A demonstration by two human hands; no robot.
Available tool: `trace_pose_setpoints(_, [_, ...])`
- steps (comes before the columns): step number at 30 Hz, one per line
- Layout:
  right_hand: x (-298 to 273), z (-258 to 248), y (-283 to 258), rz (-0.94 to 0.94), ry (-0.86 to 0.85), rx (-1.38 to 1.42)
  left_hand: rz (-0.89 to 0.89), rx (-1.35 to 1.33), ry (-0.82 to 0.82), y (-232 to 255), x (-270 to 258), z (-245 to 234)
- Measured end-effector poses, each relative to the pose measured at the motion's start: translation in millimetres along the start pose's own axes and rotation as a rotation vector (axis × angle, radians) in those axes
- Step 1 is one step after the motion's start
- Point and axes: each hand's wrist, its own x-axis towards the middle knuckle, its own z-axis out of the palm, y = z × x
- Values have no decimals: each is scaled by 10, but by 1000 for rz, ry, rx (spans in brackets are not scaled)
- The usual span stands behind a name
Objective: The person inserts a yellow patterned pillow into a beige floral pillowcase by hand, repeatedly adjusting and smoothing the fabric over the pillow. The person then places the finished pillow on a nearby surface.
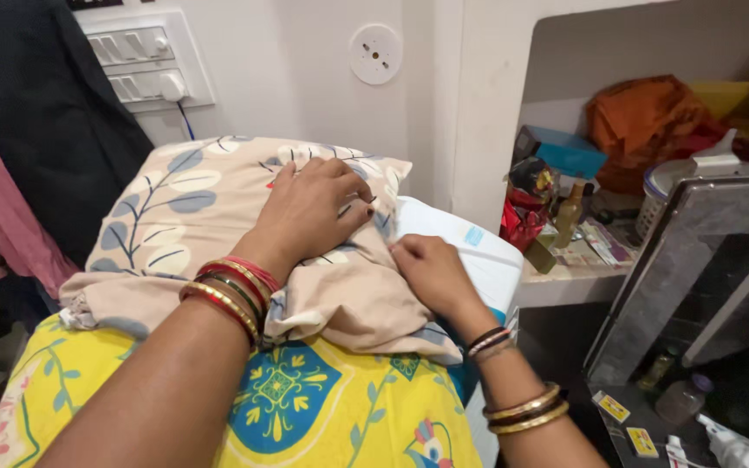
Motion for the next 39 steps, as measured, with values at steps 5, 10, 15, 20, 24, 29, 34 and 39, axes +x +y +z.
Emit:
trace_pose_setpoints(5, [392, 5, 0, 430, -58, 372, 26, 23, -38, 0, 1, 11])
trace_pose_setpoints(10, [783, 354, 396, 490, 51, 603, 27, 72, -233, 89, 27, -89])
trace_pose_setpoints(15, [1089, 346, 701, 428, 650, 158, -121, -180, -625, 391, 208, -391])
trace_pose_setpoints(20, [922, 99, 748, 516, 649, 32, 198, -53, -384, 592, -128, -403])
trace_pose_setpoints(24, [513, -216, 407, 466, 406, 83, -13, -72, -109, 650, -268, -374])
trace_pose_setpoints(29, [-242, -498, -243, -94, 12, 454, -167, -165, 81, 797, -255, -640])
trace_pose_setpoints(34, [-847, -508, -886, -171, 92, -108, -133, -261, -212, 892, -428, -965])
trace_pose_setpoints(39, [-1018, -316, -1582, -242, 225, -409, 57, -182, -104, 525, -740, -1032])
